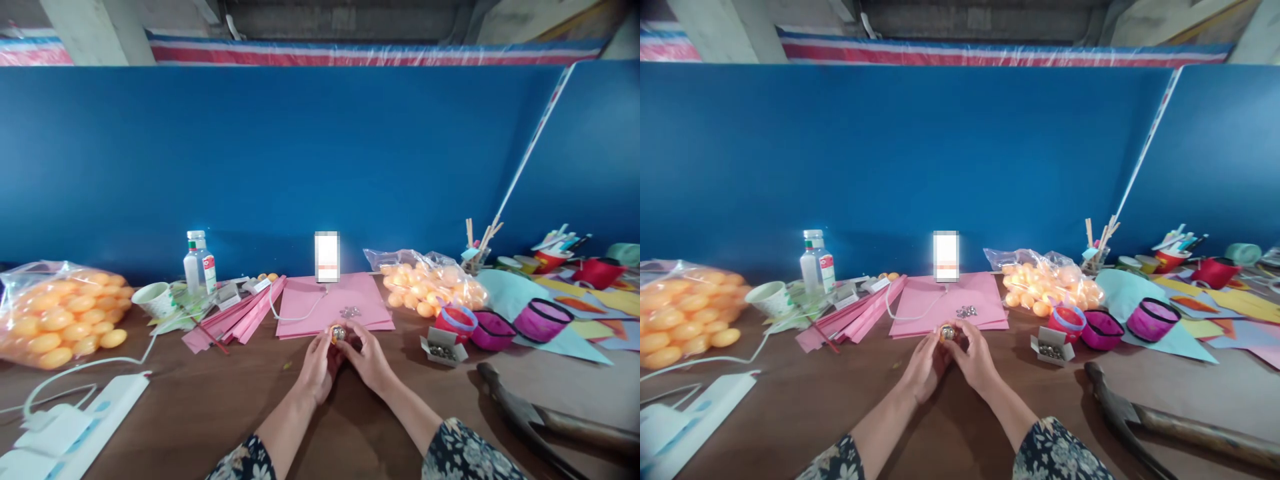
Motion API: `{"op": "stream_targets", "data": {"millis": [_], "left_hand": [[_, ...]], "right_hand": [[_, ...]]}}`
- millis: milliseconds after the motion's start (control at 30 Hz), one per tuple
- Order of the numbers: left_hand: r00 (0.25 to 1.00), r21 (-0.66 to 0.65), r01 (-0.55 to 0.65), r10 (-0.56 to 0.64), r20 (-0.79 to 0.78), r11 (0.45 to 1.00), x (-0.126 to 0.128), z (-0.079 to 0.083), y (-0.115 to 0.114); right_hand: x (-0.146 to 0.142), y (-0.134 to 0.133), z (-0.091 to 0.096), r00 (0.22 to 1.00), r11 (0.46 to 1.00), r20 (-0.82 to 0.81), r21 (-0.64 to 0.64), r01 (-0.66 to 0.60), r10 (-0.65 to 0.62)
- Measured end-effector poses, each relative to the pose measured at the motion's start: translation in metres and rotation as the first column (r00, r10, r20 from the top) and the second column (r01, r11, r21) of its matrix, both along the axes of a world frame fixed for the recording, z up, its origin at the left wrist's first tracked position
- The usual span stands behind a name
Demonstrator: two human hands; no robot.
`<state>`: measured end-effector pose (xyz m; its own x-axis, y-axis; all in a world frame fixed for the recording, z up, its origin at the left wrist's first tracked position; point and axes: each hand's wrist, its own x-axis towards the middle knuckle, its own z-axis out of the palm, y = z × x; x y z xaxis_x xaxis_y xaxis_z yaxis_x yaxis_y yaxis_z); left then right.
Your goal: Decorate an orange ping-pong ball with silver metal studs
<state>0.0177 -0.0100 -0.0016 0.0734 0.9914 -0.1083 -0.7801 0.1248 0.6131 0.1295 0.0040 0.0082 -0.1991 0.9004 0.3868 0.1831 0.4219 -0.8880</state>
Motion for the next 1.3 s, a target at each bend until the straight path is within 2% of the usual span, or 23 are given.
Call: {"op": "stream_targets", "data": {"millis": [167, 400, 667, 867, 1033, 1300], "left_hand": [[0.999, -0.025, 0.007, -0.006, 0.048, 1.000, -0.0022, -0.0032, 0.0014], [0.999, -0.059, 0.010, -0.007, 0.042, 0.998, -0.0030, 0.0029, 0.0018], [0.999, -0.031, 0.025, -0.026, -0.025, 0.999, -0.0037, 0.0033, -0.0022], [0.999, -0.037, 0.033, -0.033, -0.008, 0.999, -0.0037, 0.0009, -0.0020], [0.999, -0.010, 0.043, -0.043, 0.013, 0.999, -0.0039, 0.0003, -0.0011], [0.999, -0.042, 0.038, -0.038, 0.007, 0.998, -0.0027, 0.0025, -0.0007]], "right_hand": [[-0.0010, 0.0010, -0.0014, 1.000, 1.000, 0.016, 0.009, 0.012, -0.012], [-0.0004, -0.0006, 0.0006, 0.999, 0.998, 0.044, 0.068, 0.005, -0.008], [0.0003, -0.0025, -0.0014, 0.989, 0.994, -0.124, -0.062, -0.088, 0.080], [-0.0004, -0.0021, 0.0009, 0.959, 0.972, -0.259, -0.170, -0.160, 0.112], [-0.0010, -0.0035, 0.0054, 0.958, 0.964, -0.261, -0.201, -0.174, 0.118], [-0.0024, -0.0033, 0.0041, 0.963, 0.973, -0.239, -0.161, -0.167, 0.125]]}}
